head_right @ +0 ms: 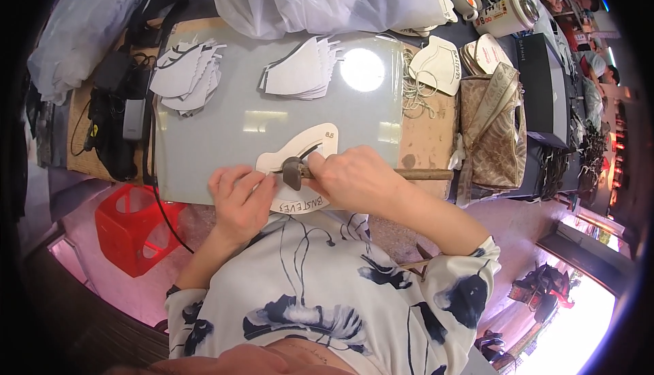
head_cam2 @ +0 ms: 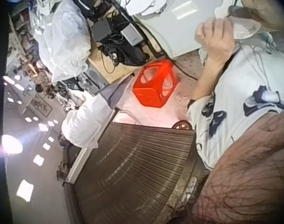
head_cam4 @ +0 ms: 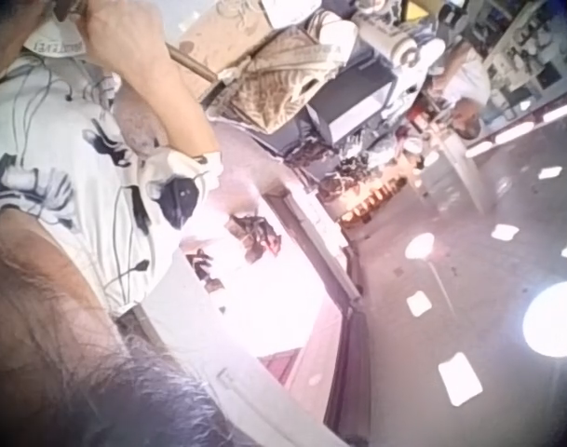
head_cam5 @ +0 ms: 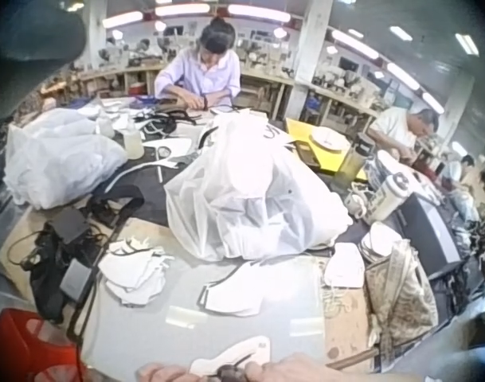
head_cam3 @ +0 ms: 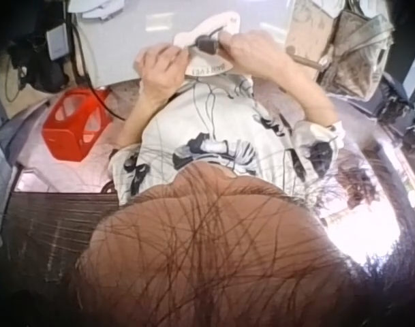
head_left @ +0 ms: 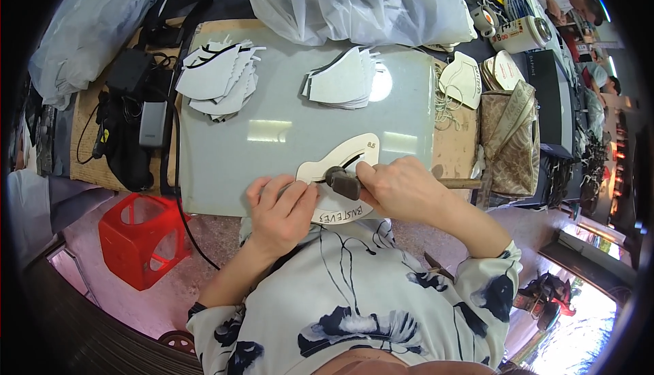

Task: Hammering and assembling shoe components on a workbench in a factory.

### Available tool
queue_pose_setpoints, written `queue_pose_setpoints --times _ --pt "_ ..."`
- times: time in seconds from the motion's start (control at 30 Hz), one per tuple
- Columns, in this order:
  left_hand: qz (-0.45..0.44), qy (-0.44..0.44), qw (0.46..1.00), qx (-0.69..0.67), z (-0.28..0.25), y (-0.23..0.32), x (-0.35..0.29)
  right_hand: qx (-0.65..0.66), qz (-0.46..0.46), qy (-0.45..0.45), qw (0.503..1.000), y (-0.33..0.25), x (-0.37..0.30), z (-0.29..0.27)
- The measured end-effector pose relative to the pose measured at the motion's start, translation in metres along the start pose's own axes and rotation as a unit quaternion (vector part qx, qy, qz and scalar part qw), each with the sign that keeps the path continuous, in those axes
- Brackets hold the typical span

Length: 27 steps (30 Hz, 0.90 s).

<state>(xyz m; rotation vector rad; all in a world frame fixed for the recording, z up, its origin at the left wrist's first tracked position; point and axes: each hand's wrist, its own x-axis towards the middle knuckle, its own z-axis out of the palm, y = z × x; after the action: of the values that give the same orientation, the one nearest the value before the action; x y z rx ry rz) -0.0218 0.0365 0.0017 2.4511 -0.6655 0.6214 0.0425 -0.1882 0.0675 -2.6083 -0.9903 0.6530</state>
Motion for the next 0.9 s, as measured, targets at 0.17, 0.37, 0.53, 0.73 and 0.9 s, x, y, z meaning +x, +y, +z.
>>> queue_pose_setpoints --times 0.17,0.37,0.53,0.73,0.9 --pt "-0.006 -0.009 1.0 -0.026 0.0 -0.002 0.001 -0.007 -0.02 -0.019 1.0 -0.002 0.005 -0.006" --pt "-0.013 -0.005 0.999 -0.032 0.001 -0.003 0.001 -0.036 -0.046 -0.002 0.998 -0.01 0.01 -0.008" --pt "-0.007 0.01 0.999 -0.043 0.002 -0.005 -0.003 -0.018 0.009 -0.013 1.0 -0.021 0.011 -0.003" --pt "-0.006 0.024 0.999 -0.048 0.0 -0.005 -0.007 -0.004 0.017 0.015 1.0 -0.032 0.016 0.001" --pt "-0.015 0.017 0.998 -0.053 0.0 -0.007 -0.015 0.035 0.014 0.09 0.995 -0.025 0.016 -0.006"
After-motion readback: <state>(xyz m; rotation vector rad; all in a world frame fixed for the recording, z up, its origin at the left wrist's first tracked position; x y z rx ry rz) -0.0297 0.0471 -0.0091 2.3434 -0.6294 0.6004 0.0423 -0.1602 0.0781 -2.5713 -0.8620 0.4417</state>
